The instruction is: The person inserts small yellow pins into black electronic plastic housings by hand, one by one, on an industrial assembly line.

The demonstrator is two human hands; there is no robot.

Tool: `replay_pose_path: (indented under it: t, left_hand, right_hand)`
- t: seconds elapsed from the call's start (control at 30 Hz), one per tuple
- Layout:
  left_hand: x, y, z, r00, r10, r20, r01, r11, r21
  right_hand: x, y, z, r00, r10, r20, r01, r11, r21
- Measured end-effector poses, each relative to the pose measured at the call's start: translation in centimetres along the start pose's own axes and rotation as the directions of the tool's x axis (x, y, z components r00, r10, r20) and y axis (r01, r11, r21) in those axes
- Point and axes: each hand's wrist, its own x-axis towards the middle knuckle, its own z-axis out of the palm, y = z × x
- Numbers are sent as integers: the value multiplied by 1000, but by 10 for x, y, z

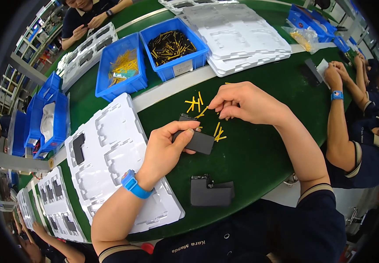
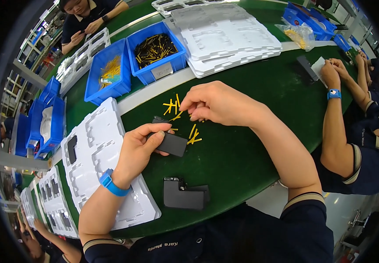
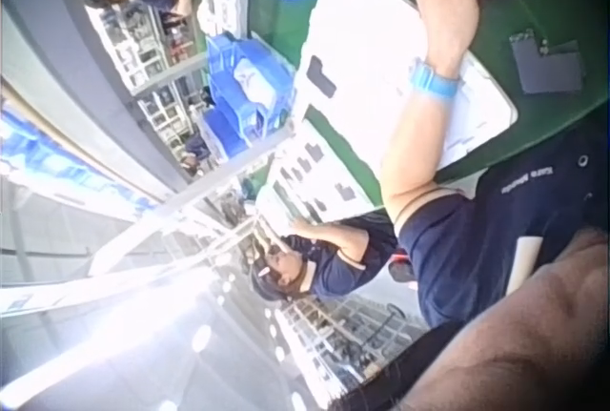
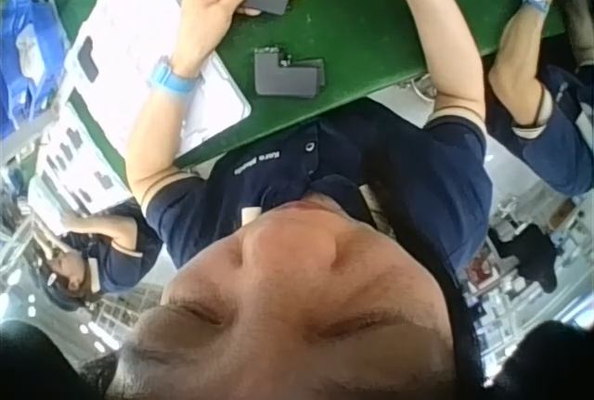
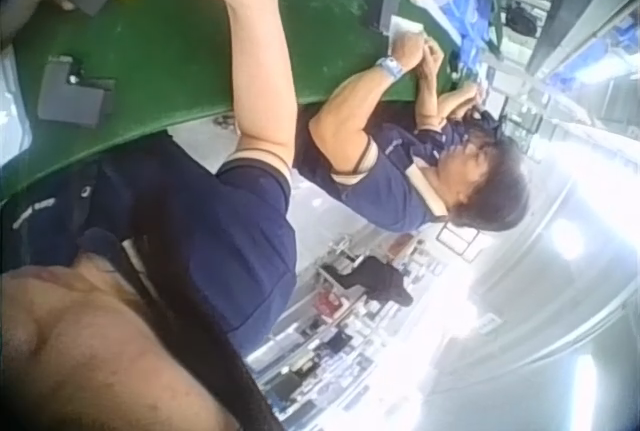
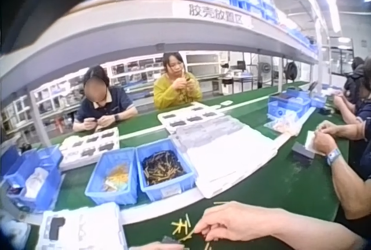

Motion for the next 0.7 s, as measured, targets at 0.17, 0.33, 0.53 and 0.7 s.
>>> replay_pose_path:
  t: [0.17, 0.33, 0.53, 0.7]
  left_hand:
    - [1, -1, 4, 998, 53, -24, -53, 999, -10]
    - [-1, 0, 2, 996, 88, -15, -87, 996, 19]
    - [-1, 0, 4, 995, 92, -43, -89, 993, 73]
    - [-2, 0, 4, 994, 74, -85, -60, 986, 156]
  right_hand:
    - [2, -5, 30, 989, -121, -90, 146, 914, 379]
    - [2, -11, 38, 979, -167, -114, 184, 970, 161]
    - [1, -8, 33, 973, -218, -79, 215, 976, -42]
    - [1, -10, 38, 935, -318, -157, 327, 944, 36]
